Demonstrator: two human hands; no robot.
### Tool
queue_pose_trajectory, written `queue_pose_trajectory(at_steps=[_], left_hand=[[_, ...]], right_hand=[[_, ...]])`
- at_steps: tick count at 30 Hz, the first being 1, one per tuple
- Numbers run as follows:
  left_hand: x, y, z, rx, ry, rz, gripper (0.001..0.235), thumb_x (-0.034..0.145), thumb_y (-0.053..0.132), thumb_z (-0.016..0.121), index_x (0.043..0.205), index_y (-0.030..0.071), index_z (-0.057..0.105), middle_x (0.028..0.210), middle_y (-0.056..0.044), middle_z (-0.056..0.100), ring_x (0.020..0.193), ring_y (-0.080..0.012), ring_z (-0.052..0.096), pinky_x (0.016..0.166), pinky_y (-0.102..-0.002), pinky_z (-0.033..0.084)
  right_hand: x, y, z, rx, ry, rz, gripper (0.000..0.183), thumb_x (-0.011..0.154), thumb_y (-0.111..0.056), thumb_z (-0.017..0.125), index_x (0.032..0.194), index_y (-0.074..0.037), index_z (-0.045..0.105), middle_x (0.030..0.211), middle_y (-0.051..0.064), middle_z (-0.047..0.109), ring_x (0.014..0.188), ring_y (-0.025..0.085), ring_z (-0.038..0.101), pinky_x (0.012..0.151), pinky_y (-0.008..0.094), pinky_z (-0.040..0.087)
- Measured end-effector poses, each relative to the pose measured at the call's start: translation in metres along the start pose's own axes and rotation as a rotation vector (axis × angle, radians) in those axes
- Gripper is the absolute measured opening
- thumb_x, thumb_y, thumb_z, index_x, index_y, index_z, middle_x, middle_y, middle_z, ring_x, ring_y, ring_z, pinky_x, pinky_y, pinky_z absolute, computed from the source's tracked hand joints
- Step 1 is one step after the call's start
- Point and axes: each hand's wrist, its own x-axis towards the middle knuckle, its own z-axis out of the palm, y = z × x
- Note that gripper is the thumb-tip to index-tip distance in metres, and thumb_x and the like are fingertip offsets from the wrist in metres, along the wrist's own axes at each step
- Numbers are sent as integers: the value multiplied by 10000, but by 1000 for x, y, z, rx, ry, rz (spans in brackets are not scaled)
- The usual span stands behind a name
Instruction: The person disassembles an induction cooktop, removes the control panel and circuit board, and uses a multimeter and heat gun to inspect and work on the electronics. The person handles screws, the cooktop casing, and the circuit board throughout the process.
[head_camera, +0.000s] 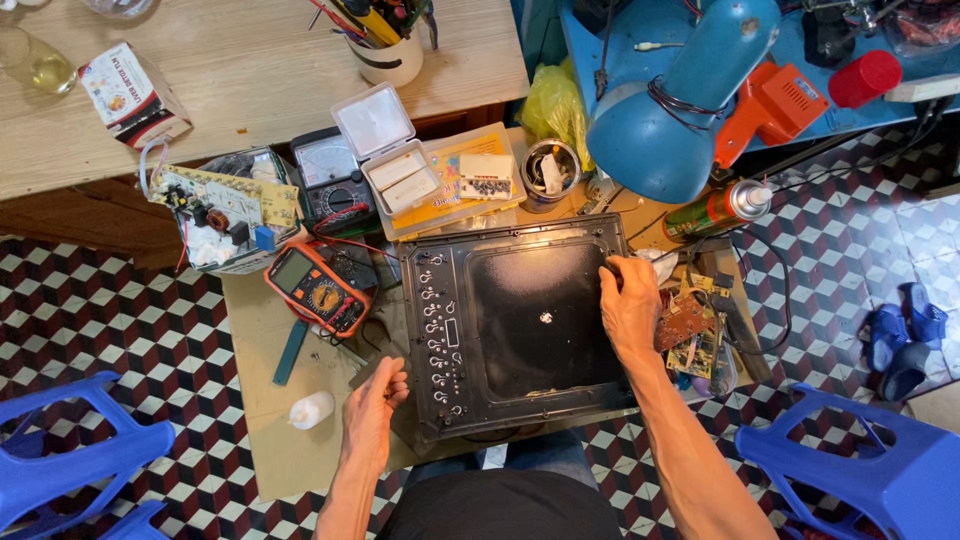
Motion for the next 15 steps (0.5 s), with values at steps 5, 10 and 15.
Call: queue_pose_trajectory(at_steps=[5, 10, 15], left_hand=[[-24, 13, 0, -294, 19, -13, 455, 975, 306, 637, 1236, -63, 695, 1002, -85, 667, 844, -120, 609, 827, -281, 532], [-42, 10, 6, -398, -27, -47, 461, 967, 276, 665, 1238, -97, 681, 976, -91, 669, 853, -131, 626, 838, -285, 542], [-44, 5, 22, -498, -142, -77, 468, 980, 298, 647, 1241, -90, 672, 990, -100, 688, 875, -143, 651, 862, -299, 554]], right_hand=[[32, 3, 15, -226, 24, -150, 141, 898, -131, 764, 1005, -54, 714, 971, 154, 623, 965, 373, 592, 835, 481, 466], [33, 14, 16, -297, -18, -299, 99, 945, -114, 750, 998, -58, 689, 955, 137, 591, 954, 348, 576, 829, 463, 451], [45, 15, 0, -423, -146, -538, 99, 967, -86, 719, 1012, -28, 653, 943, 148, 567, 930, 340, 561, 808, 445, 437]])
